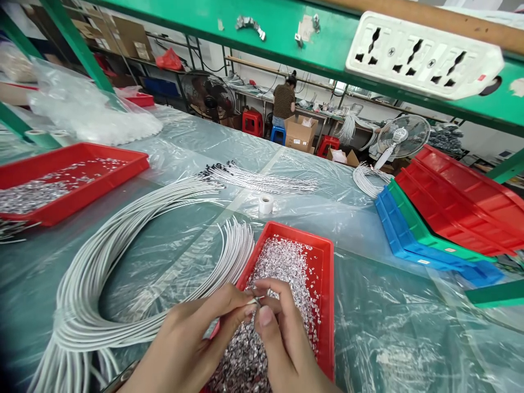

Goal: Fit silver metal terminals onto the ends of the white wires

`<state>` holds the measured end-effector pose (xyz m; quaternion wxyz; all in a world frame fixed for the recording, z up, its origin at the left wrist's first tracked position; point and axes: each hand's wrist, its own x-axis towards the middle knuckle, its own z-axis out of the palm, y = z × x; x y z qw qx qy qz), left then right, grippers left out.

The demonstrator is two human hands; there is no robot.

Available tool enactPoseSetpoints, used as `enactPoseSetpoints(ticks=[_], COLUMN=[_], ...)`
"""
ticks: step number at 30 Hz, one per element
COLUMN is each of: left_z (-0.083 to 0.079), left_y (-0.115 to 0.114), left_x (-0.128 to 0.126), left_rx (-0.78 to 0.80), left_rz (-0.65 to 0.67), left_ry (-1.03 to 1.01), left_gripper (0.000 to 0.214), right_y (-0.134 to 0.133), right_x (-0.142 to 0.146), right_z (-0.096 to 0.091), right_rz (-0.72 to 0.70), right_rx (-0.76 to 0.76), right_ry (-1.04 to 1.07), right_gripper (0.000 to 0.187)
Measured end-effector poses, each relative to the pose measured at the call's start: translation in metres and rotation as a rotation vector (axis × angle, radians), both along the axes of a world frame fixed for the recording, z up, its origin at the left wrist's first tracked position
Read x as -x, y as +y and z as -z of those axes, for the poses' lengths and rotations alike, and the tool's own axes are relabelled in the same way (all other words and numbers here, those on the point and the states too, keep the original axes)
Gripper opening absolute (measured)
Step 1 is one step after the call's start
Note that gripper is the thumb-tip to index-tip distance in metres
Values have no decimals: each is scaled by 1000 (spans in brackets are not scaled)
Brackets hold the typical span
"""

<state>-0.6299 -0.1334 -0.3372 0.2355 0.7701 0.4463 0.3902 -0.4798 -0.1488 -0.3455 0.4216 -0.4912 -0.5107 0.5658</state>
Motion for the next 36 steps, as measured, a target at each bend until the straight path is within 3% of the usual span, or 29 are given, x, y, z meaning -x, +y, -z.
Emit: enactPoseSetpoints(ticks=[5, 16, 26, 31, 36], left_z=[2, 3, 7, 6, 3], left_y=[-1, 0, -6, -4, -1], left_x=[-1, -14, -14, -16, -16], left_rx=[0, -296, -340, -331, -442], left_rz=[-10, -109, -84, -112, -152], left_ry=[38, 180, 281, 255, 166], left_gripper=[17, 20, 15, 17, 21], right_y=[1, 5, 8, 11, 11], right_x=[3, 6, -2, -1, -1], right_z=[-2, -7, -10, -7, -8], right_rz=[26, 14, -84, -103, -110], right_rx=[-13, 170, 212, 216, 264], right_ry=[16, 317, 262, 319, 291], right_gripper=[42, 41, 43, 43, 52])
